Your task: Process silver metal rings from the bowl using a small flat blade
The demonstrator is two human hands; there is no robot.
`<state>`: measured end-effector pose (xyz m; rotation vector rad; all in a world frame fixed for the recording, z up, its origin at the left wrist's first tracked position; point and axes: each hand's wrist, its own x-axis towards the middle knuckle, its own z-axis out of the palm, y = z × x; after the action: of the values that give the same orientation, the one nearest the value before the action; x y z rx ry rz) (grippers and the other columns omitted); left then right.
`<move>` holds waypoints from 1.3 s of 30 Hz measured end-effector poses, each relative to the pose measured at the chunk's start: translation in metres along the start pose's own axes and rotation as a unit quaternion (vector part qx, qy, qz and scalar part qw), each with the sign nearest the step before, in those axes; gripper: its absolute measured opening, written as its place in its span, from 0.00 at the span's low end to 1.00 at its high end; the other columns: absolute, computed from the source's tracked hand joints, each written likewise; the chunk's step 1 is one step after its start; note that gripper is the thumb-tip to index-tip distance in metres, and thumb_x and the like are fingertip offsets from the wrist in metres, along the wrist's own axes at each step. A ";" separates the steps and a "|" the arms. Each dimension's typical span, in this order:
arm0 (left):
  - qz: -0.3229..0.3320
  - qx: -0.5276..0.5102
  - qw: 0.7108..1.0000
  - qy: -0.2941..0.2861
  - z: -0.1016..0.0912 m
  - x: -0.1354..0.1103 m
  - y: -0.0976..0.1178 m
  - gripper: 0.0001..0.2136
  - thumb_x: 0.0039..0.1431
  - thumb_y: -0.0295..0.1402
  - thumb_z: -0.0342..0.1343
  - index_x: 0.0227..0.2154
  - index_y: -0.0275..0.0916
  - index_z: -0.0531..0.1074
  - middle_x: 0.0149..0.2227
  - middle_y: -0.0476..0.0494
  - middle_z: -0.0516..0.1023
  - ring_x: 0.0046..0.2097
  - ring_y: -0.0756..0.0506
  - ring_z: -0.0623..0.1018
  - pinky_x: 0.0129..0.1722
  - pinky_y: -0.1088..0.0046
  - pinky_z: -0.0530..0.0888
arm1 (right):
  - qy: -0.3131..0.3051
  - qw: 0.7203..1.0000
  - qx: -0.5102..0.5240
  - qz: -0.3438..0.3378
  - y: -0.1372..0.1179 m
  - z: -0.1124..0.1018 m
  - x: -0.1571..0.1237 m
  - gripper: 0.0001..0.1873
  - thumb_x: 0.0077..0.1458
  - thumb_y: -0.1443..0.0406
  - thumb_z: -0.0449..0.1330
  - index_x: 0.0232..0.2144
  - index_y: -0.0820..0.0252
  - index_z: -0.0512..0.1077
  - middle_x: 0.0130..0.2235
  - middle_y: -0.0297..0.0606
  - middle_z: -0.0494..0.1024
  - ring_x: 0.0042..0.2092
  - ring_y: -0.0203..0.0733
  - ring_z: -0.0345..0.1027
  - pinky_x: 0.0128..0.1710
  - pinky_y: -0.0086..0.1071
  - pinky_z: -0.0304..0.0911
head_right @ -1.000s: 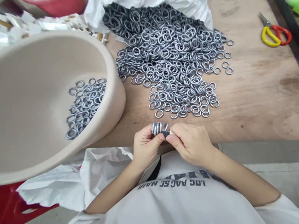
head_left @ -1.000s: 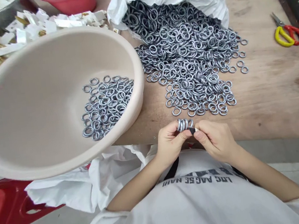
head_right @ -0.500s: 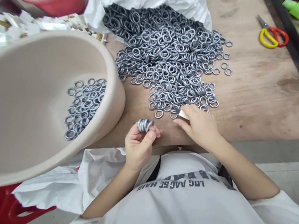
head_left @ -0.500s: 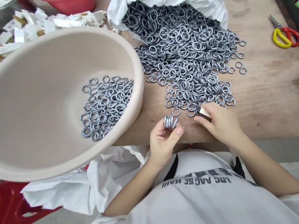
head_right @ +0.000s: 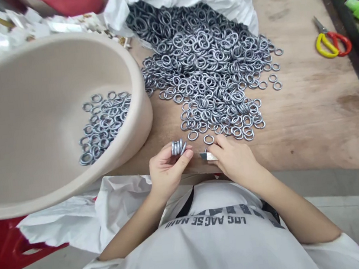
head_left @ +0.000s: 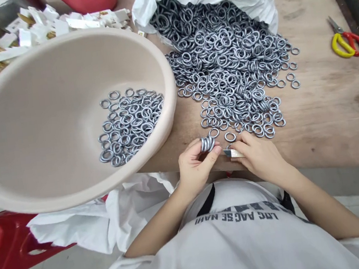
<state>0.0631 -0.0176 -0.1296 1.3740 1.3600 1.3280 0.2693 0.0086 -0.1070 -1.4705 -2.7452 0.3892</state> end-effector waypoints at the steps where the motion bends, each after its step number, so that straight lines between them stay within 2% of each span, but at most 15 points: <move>1: -0.003 0.000 1.000 -0.003 -0.001 0.000 0.000 0.06 0.59 0.34 0.65 0.38 0.39 0.83 0.34 0.45 0.79 0.37 0.47 0.76 0.39 0.73 0.72 | -0.003 1.000 0.011 -0.004 0.000 0.003 -0.006 0.09 0.67 0.62 0.55 0.45 0.53 0.73 0.48 0.40 0.74 0.41 0.43 0.70 0.28 0.33 0.48; 4: -0.012 0.001 1.000 -0.027 -0.002 0.001 0.001 0.06 0.60 0.34 0.65 0.38 0.39 0.82 0.35 0.45 0.79 0.37 0.47 0.76 0.38 0.74 0.71 | 0.007 0.999 0.052 0.001 0.002 0.008 -0.016 0.06 0.66 0.65 0.56 0.43 0.55 0.73 0.47 0.41 0.73 0.42 0.44 0.70 0.28 0.33 0.51; 7: -0.006 0.012 0.995 -0.100 0.001 0.002 0.006 0.06 0.60 0.35 0.65 0.37 0.39 0.82 0.33 0.45 0.79 0.37 0.47 0.76 0.39 0.73 0.72 | 0.052 0.984 0.167 -0.008 0.006 0.005 -0.014 0.05 0.65 0.65 0.57 0.43 0.57 0.72 0.47 0.42 0.73 0.44 0.44 0.69 0.34 0.33 0.57; 10: -0.023 -0.018 0.987 -0.159 0.008 0.000 0.010 0.08 0.60 0.37 0.65 0.35 0.38 0.82 0.32 0.45 0.79 0.36 0.47 0.75 0.38 0.73 0.72 | 0.117 0.941 0.315 -0.041 0.006 0.000 -0.008 0.06 0.66 0.61 0.58 0.39 0.57 0.71 0.40 0.38 0.73 0.42 0.42 0.68 0.38 0.34 0.59; 13: -0.084 -0.090 0.982 -0.146 0.015 -0.006 0.009 0.10 0.58 0.39 0.66 0.33 0.36 0.80 0.30 0.47 0.78 0.32 0.49 0.74 0.34 0.75 0.72 | 0.176 0.883 0.435 -0.008 0.000 0.000 -0.004 0.10 0.66 0.58 0.59 0.34 0.56 0.70 0.34 0.34 0.71 0.37 0.39 0.65 0.37 0.33 0.59; 16: -0.120 -0.134 0.977 -0.118 0.020 -0.011 0.008 0.11 0.56 0.39 0.68 0.33 0.36 0.79 0.31 0.46 0.78 0.33 0.48 0.75 0.35 0.74 0.73 | 0.169 0.834 0.522 0.065 -0.006 0.006 -0.005 0.14 0.63 0.53 0.61 0.33 0.57 0.69 0.30 0.30 0.68 0.32 0.36 0.62 0.33 0.31 0.57; 18: -0.140 -0.160 0.968 -0.133 0.021 -0.012 0.008 0.11 0.56 0.40 0.67 0.33 0.36 0.79 0.30 0.46 0.78 0.32 0.48 0.76 0.35 0.73 0.74 | 0.157 0.818 0.547 0.089 -0.009 0.009 -0.007 0.15 0.61 0.52 0.63 0.33 0.57 0.70 0.28 0.29 0.67 0.29 0.35 0.59 0.30 0.30 0.55; 20: -0.160 -0.193 0.954 -0.163 0.022 -0.012 0.010 0.12 0.57 0.41 0.66 0.34 0.35 0.78 0.29 0.45 0.78 0.30 0.48 0.76 0.32 0.73 0.75 | 0.157 0.813 0.553 0.092 -0.011 0.009 -0.008 0.15 0.60 0.53 0.64 0.32 0.57 0.71 0.28 0.29 0.68 0.29 0.35 0.60 0.30 0.31 0.56; 23: -0.169 -0.229 0.942 -0.178 0.022 -0.008 0.013 0.12 0.57 0.41 0.67 0.34 0.35 0.78 0.28 0.45 0.79 0.30 0.48 0.78 0.33 0.73 0.76 | 0.159 0.812 0.556 0.081 -0.012 0.008 -0.008 0.13 0.62 0.54 0.63 0.33 0.57 0.72 0.28 0.30 0.72 0.30 0.36 0.64 0.32 0.31 0.59; 27: -0.172 -0.238 0.944 -0.152 0.020 -0.008 0.012 0.11 0.55 0.38 0.69 0.34 0.36 0.78 0.29 0.45 0.81 0.30 0.49 0.78 0.34 0.73 0.77 | 0.175 0.815 0.545 0.091 -0.011 0.002 -0.007 0.13 0.67 0.55 0.57 0.36 0.57 0.73 0.30 0.31 0.73 0.30 0.35 0.63 0.32 0.31 0.58; 30: -0.173 -0.237 0.947 -0.128 0.019 -0.009 0.008 0.10 0.54 0.36 0.70 0.34 0.37 0.78 0.29 0.47 0.81 0.30 0.49 0.79 0.34 0.74 0.78 | 0.196 0.851 0.481 0.083 -0.010 -0.002 -0.010 0.14 0.67 0.54 0.56 0.37 0.56 0.72 0.31 0.32 0.73 0.31 0.37 0.64 0.33 0.32 0.58; 33: -0.165 -0.239 0.950 -0.112 0.018 -0.009 0.007 0.09 0.54 0.36 0.70 0.34 0.37 0.79 0.30 0.47 0.81 0.31 0.50 0.78 0.34 0.74 0.79 | 0.167 0.905 0.391 0.032 -0.013 -0.005 -0.016 0.16 0.68 0.54 0.52 0.34 0.57 0.70 0.30 0.33 0.72 0.32 0.38 0.65 0.33 0.32 0.56; 35: -0.161 -0.233 0.954 -0.103 0.018 -0.007 0.007 0.10 0.53 0.36 0.70 0.33 0.36 0.79 0.31 0.48 0.80 0.31 0.50 0.77 0.34 0.74 0.78 | 0.150 0.931 0.332 0.014 -0.017 -0.005 -0.018 0.18 0.70 0.55 0.50 0.30 0.58 0.68 0.28 0.33 0.70 0.31 0.37 0.63 0.32 0.32 0.54; 39: -0.155 -0.213 0.960 -0.097 0.017 -0.008 0.009 0.11 0.53 0.38 0.70 0.32 0.36 0.78 0.29 0.48 0.79 0.30 0.50 0.77 0.32 0.75 0.78 | 0.148 0.952 0.266 0.008 -0.018 -0.003 -0.016 0.22 0.70 0.54 0.47 0.26 0.57 0.64 0.26 0.32 0.68 0.28 0.36 0.60 0.29 0.31 0.50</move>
<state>0.0825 -0.0243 -0.1244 0.9275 1.0300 1.1546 0.2639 -0.0136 -0.0984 -1.2788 -2.1628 0.7649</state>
